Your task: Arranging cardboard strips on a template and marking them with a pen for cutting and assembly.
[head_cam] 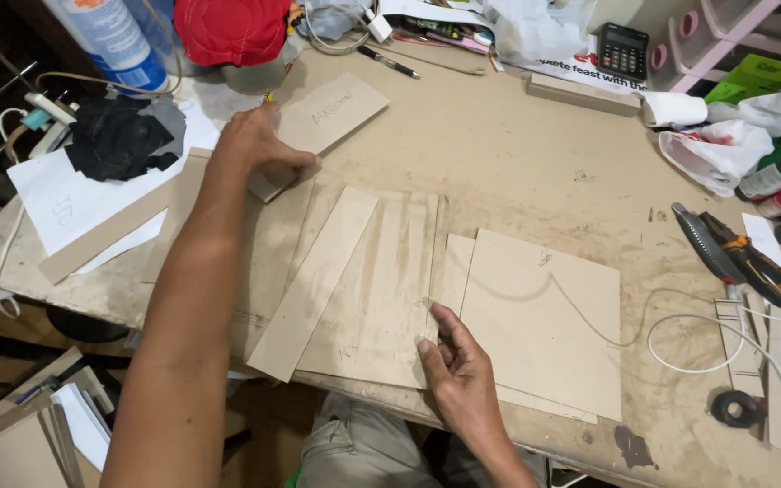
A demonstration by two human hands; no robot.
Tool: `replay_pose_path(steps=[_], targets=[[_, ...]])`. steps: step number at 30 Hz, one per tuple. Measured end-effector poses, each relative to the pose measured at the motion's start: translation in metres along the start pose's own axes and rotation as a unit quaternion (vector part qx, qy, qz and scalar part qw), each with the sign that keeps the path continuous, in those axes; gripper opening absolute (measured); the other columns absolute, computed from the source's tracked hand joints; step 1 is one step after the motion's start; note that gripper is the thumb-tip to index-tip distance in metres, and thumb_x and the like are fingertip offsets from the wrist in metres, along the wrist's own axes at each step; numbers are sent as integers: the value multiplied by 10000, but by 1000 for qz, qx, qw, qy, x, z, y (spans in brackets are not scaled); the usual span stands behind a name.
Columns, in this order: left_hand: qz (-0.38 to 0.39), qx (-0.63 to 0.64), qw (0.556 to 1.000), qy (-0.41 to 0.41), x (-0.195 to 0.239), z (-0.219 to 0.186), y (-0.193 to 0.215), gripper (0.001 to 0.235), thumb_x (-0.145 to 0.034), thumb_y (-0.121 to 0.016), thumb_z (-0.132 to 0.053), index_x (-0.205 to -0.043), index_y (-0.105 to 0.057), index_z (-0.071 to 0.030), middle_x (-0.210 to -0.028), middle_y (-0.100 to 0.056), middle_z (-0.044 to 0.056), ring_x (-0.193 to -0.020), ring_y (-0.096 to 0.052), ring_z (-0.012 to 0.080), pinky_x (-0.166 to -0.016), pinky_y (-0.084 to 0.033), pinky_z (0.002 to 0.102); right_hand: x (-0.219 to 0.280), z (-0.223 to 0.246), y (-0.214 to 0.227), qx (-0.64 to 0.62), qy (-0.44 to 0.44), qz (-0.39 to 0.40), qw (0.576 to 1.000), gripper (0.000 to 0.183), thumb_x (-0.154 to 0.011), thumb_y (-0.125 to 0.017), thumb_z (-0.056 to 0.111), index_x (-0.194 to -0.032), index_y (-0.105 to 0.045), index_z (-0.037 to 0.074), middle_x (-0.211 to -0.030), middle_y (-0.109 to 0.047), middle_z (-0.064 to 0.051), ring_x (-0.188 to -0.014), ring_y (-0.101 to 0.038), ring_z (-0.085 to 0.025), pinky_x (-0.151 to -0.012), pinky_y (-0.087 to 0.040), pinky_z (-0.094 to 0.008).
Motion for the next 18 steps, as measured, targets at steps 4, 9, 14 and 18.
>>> replay_pose_path(steps=[4,9,14,18], targets=[[-31,36,999,-13,4,-6,4,884,-601,-764,-621,-1289,-596,-93,-1270,-654,191,-1187,-582,399,-923,-478,472,0,0,0,-6,6,2,1000,616,-914,-659,249,-1492,-502,104,-1561,-556,-67,-1489,-463,-194,-1158,-420,-330],[-30,46,996,-64,32,-41,-28,1364,-578,-892,-702,-1616,-251,-92,-1602,-362,212,-1485,-299,395,-1199,-253,464,1,1,0,-7,19,5,1000,591,-921,-653,203,-1485,-500,114,-1576,-534,-74,-1512,-434,-213,-1183,-415,-362],[-27,76,990,-117,33,-28,-31,1236,-700,-816,-637,-1635,-172,-149,-1665,-203,201,-1530,-144,415,-1229,-144,516,3,4,0,-10,2,5,1000,607,-918,-651,237,-1490,-493,109,-1585,-519,-79,-1507,-439,-237,-1184,-420,-376],[69,-17,996,54,39,-16,9,1369,-700,-881,-486,-1649,48,-153,-1700,-140,197,-1552,-178,392,-1237,-241,475,1,0,0,-18,7,9,1000,614,-920,-649,210,-1501,-472,116,-1601,-489,-95,-1510,-427,-262,-1193,-416,-410]])
Point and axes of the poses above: each hand's wrist, its own x-axis away from the middle knuckle, its own y-axis out of the back of the hand, z = x × y, the point moved 2 cm from there along -x, towards the middle knuckle
